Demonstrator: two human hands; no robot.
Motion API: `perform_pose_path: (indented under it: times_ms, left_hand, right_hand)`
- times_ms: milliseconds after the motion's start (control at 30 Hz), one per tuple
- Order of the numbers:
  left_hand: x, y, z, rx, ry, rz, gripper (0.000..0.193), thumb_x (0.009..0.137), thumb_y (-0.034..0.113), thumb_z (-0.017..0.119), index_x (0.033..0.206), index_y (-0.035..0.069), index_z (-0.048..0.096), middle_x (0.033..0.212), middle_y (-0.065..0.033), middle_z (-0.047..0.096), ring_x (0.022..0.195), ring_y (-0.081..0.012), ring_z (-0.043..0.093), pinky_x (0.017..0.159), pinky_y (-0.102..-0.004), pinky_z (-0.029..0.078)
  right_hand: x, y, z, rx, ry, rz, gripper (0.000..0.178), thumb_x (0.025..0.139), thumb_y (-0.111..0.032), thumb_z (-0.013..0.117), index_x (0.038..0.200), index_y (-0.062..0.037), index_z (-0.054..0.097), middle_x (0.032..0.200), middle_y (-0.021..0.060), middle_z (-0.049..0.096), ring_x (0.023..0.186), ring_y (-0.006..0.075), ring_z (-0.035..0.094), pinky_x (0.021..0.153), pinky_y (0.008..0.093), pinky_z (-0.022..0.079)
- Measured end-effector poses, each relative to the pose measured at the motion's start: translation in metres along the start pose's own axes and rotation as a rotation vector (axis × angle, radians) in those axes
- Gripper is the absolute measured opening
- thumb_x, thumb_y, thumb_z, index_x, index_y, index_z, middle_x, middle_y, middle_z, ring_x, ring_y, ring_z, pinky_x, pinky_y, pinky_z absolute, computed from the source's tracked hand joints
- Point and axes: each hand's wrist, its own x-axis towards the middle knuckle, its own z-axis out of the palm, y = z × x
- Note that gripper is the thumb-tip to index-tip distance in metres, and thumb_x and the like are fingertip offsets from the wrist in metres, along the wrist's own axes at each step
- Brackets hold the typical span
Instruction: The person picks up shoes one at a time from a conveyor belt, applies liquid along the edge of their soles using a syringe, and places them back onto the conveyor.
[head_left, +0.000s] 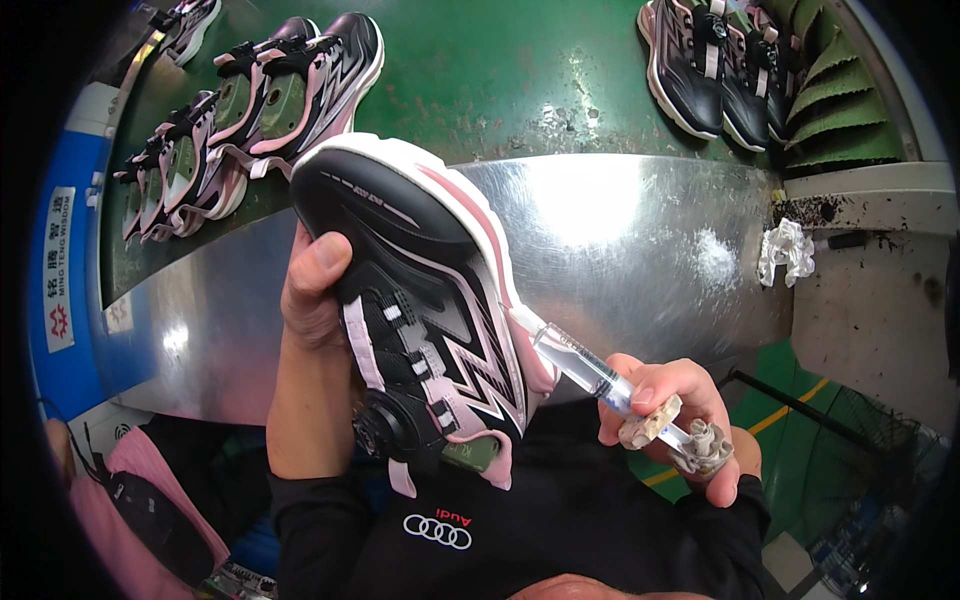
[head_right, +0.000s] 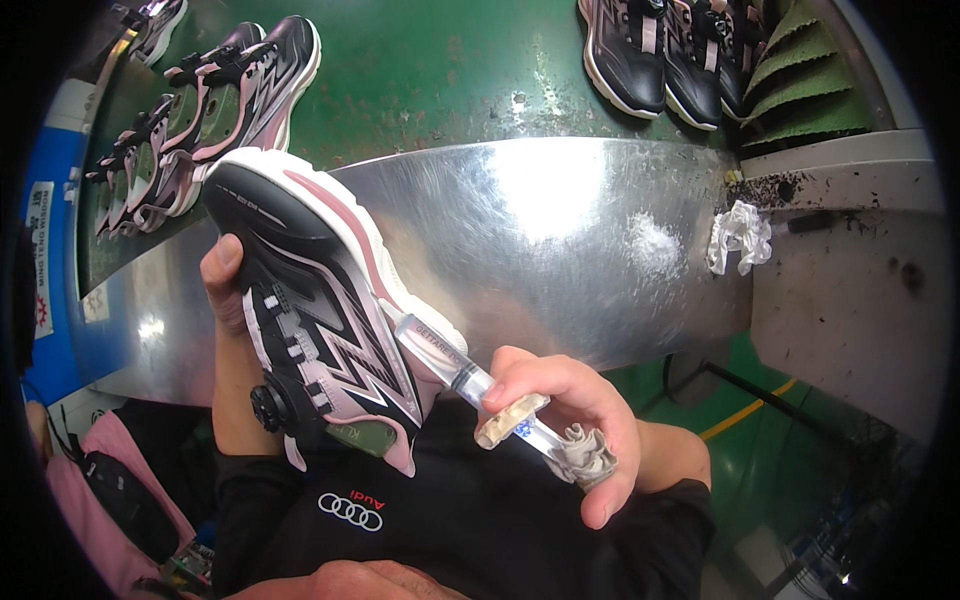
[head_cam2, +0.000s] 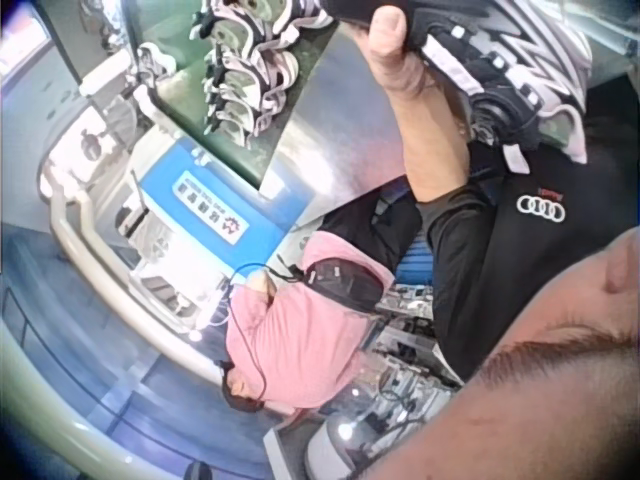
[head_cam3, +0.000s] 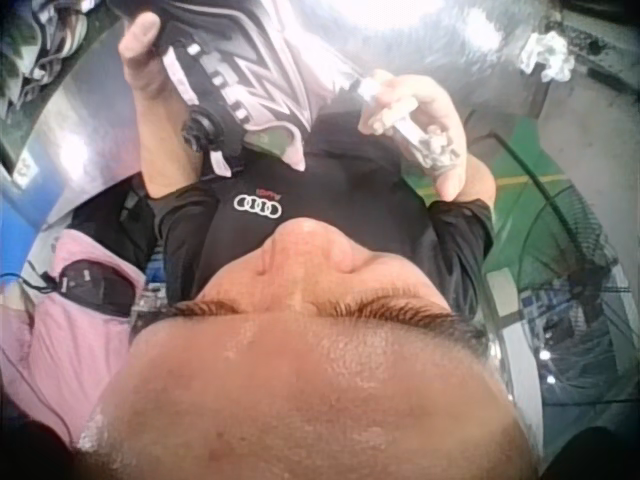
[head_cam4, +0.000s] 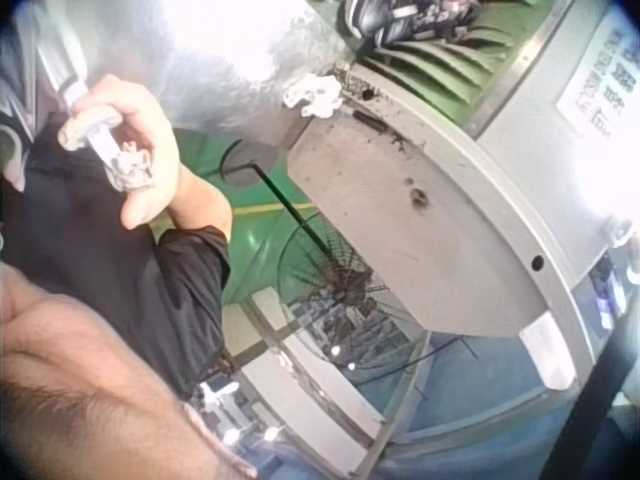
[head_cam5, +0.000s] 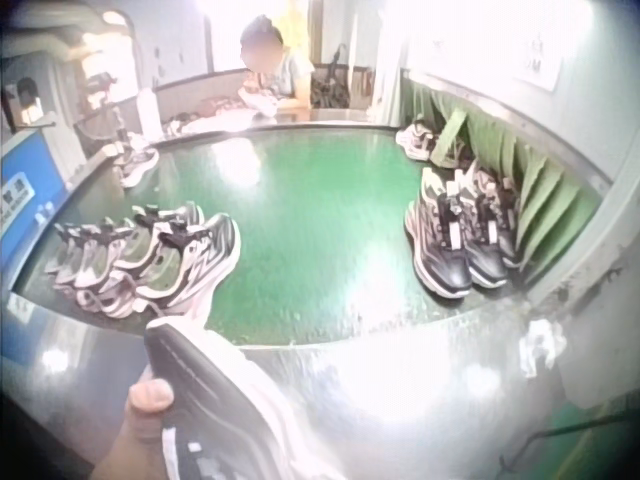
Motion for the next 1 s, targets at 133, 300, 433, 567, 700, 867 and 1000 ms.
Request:
perform_pose_path:
  times_ms: [133,300,433,567,700,867,1000]
  left_hand:
    - [0.001,-0.003,-0.023,-0.087,-0.035,-0.034,0.059,0.082,0.032,0.056,0.131,0.000,0.044,0.123,-0.0173,0.057,0.109,-0.0282,0.058,0.096,-0.0418,0.047]
    - [0.002,-0.001,-0.018,-0.147,0.064,-0.093,0.051,0.079,0.025,0.059,0.122,-0.003,0.050,0.113,-0.0175,0.060,0.101,-0.0282,0.061,0.090,-0.0400,0.050]
    - [0.004,-0.001,-0.017,-0.189,0.076,-0.107,0.051,0.082,0.029,0.058,0.120,-0.004,0.051,0.113,-0.0175,0.061,0.100,-0.0283,0.061,0.090,-0.0397,0.050]
    - [0.006,-0.002,-0.025,-0.177,0.099,-0.106,0.050,0.082,0.029,0.058,0.119,-0.003,0.052,0.112,-0.0171,0.061,0.099,-0.0277,0.062,0.089,-0.0394,0.050]
    - [0.007,0.001,-0.032,-0.134,0.134,-0.096,0.047,0.083,0.030,0.058,0.117,-0.003,0.054,0.109,-0.0158,0.063,0.096,-0.0254,0.063,0.087,-0.0378,0.051]
    - [0.011,-0.002,-0.028,-0.136,0.198,-0.096,0.043,0.084,0.031,0.057,0.112,-0.001,0.057,0.105,-0.0147,0.065,0.094,-0.0247,0.063,0.085,-0.0370,0.052]
    - [0.013,-0.005,-0.027,-0.166,0.179,-0.113,0.042,0.084,0.031,0.057,0.113,0.000,0.058,0.105,-0.0139,0.065,0.093,-0.0249,0.064,0.085,-0.0376,0.051]
  right_hand:
    - [-0.012,0.002,0.002,0.029,0.023,0.056,0.092,0.065,-0.047,0.081,0.126,0.0088,0.041,0.105,0.0137,0.048,0.094,0.0199,0.050,0.081,0.0273,0.039]
    - [-0.029,0.002,0.008,-0.001,0.048,0.076,0.092,0.064,-0.047,0.082,0.126,0.0090,0.043,0.108,0.0151,0.051,0.092,0.0185,0.048,0.077,0.0260,0.038]
    - [-0.034,0.002,0.011,-0.012,0.051,0.085,0.089,0.064,-0.049,0.081,0.123,0.0081,0.047,0.107,0.0151,0.054,0.090,0.0182,0.047,0.075,0.0258,0.037]
    - [-0.041,0.004,0.007,-0.082,0.057,0.076,0.087,0.064,-0.053,0.079,0.121,0.0062,0.051,0.103,0.0141,0.060,0.087,0.0176,0.046,0.072,0.0273,0.035]
    - [-0.045,0.005,0.003,-0.113,0.058,0.073,0.085,0.064,-0.055,0.077,0.119,0.0051,0.052,0.099,0.0134,0.064,0.082,0.0170,0.045,0.069,0.0285,0.033]
    - [-0.053,0.009,-0.003,-0.160,0.052,0.032,0.083,0.064,-0.055,0.077,0.117,0.0042,0.053,0.097,0.0135,0.065,0.076,0.0176,0.047,0.067,0.0288,0.032]
    - [-0.059,0.014,-0.006,-0.160,0.070,0.010,0.083,0.064,-0.055,0.078,0.117,0.0041,0.054,0.098,0.0135,0.065,0.077,0.0180,0.048,0.067,0.0290,0.032]
